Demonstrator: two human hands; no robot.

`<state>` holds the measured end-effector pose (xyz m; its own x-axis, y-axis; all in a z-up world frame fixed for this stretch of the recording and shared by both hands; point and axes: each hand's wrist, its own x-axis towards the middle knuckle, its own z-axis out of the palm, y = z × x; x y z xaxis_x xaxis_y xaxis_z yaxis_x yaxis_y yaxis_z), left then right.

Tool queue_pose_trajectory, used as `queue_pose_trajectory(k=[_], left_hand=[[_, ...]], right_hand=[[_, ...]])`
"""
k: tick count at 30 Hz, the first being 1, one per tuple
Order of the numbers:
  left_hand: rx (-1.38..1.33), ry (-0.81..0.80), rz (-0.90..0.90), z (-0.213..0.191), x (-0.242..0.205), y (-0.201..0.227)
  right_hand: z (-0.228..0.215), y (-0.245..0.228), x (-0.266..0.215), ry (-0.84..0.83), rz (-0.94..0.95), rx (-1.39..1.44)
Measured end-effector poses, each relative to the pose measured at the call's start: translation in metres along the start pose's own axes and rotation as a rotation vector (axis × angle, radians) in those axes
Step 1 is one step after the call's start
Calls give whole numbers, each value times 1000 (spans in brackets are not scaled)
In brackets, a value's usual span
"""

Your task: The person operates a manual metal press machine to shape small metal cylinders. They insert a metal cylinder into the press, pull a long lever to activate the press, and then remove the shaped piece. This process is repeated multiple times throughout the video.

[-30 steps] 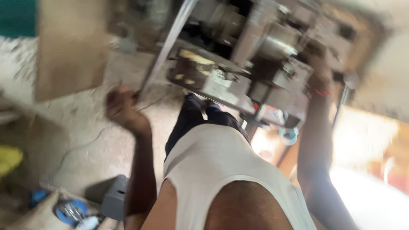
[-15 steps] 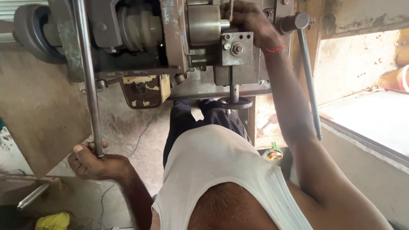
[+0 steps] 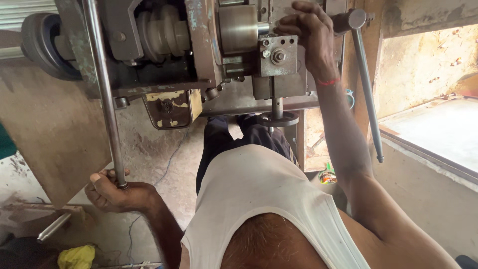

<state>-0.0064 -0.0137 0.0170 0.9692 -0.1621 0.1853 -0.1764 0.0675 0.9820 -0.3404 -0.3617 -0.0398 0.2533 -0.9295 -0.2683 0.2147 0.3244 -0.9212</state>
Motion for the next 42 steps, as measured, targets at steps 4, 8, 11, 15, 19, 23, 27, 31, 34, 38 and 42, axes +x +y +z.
queue_pose_trajectory(k=[4,8,11,15,19,23,27,31,34,38,42], left_hand=[[12,-51,-7,0,-1,3],[-1,-58,2,-1,0,1],[17,-54,15,-2,0,0],[8,-24,18,-3,0,-2],[12,-21,1,-1,0,-2],[14,-39,18,-1,0,0],[22,-29,14,-2,1,-3],[16,-28,24,-3,1,-4],[76,-33,26,-3,3,-3],[39,-3,9,1,0,0],[38,-21,5,1,0,3]], right_hand=[[-4,1,39,-500,-469,-495],[-7,21,63,-366,150,-299],[-9,20,50,-276,146,-179],[6,9,29,-330,174,204],[5,7,33,-464,-593,-678],[-14,30,58,-457,-355,-990],[-17,43,42,-156,150,383],[-16,38,8,229,-243,224],[-19,40,-15,294,-378,184],[-19,35,-39,258,-302,100],[-15,13,-18,127,-113,-32]])
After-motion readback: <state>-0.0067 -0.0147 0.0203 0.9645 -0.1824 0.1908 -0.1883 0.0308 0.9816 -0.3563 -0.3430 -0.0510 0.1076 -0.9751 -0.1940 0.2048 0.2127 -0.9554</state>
